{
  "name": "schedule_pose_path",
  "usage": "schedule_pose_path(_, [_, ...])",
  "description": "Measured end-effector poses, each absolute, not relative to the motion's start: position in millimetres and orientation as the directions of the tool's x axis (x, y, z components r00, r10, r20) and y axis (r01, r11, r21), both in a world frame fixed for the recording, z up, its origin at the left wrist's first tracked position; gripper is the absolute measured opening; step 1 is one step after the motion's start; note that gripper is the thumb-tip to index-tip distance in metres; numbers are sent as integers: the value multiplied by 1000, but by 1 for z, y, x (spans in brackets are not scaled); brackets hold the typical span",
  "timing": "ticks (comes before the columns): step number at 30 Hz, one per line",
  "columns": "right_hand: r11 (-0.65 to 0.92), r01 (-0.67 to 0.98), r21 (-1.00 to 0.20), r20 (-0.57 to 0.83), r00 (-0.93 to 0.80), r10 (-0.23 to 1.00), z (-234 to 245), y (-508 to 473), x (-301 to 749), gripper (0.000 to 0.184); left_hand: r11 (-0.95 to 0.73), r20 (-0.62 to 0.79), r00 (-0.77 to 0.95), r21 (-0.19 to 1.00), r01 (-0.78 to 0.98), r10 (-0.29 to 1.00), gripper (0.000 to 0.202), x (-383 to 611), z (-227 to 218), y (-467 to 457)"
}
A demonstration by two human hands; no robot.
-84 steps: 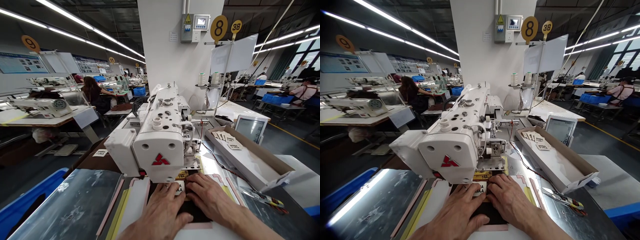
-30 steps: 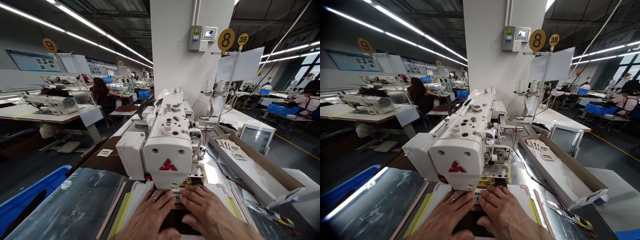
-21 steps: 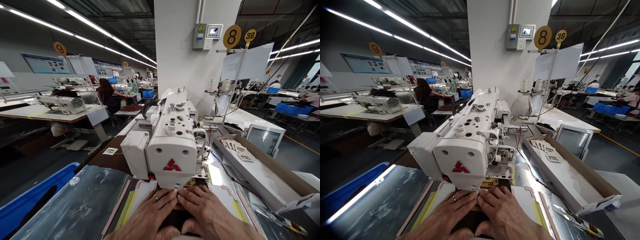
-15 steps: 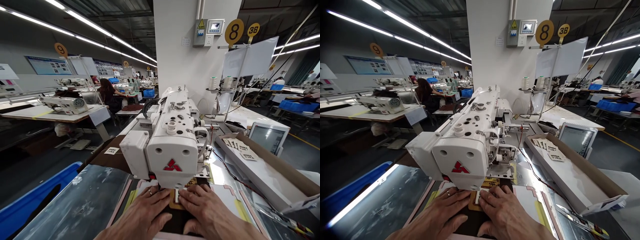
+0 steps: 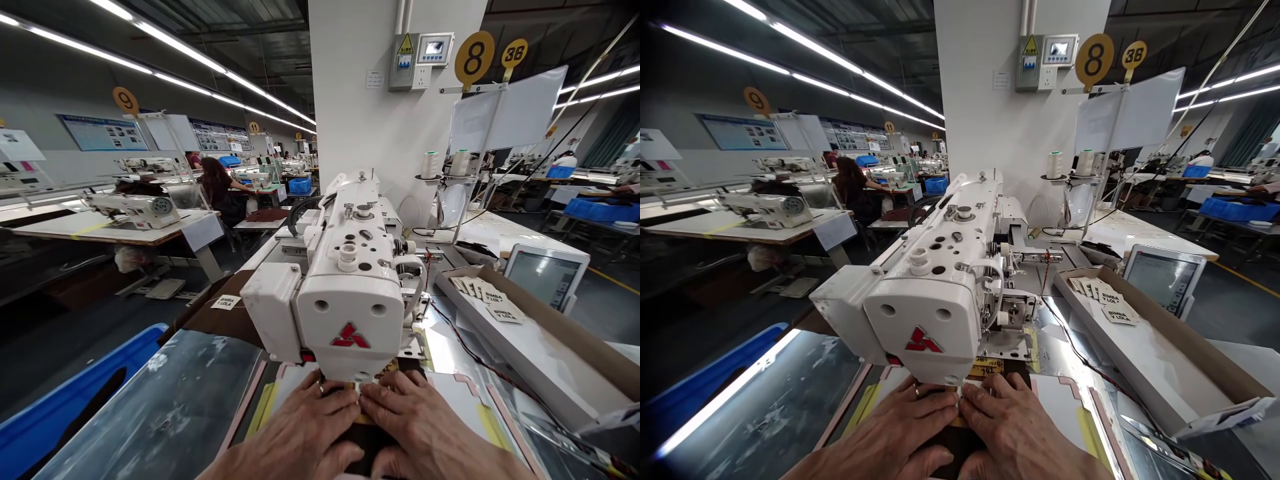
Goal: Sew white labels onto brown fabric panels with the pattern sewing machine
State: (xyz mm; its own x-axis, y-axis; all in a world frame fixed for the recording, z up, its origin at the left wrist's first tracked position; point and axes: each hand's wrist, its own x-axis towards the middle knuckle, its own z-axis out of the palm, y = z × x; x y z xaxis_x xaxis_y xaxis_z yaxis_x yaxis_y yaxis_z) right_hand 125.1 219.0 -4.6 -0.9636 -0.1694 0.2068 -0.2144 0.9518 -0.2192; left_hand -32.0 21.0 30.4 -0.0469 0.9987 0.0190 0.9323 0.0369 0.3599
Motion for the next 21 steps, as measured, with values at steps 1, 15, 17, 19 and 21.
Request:
schedule_pose_path(1, [951,-210,-229,200,-966,-166,-4,219,125,69,49,13,-57,369,928,998,47,-30,32,22])
schedule_pose_path(15, [935,-232,-269,239,-956,-169,-4,222,124,68,30,38,-47,353,935,998,60,-33,24,18])
schedule_pose_path(17, [931,-233,-282,240,-956,-167,-2,221,122,65,38,40,-56,348,937,998,60,-34,20,15])
schedule_pose_path(19, [927,-224,-300,233,-960,-157,1,220,120,61,51,38,-68,343,938,997,63,-35,16,13])
schedule_pose_path(21, [926,-203,-318,202,-969,-143,3,219,119,59,60,15,-69,354,933,997,65,-35,16,12])
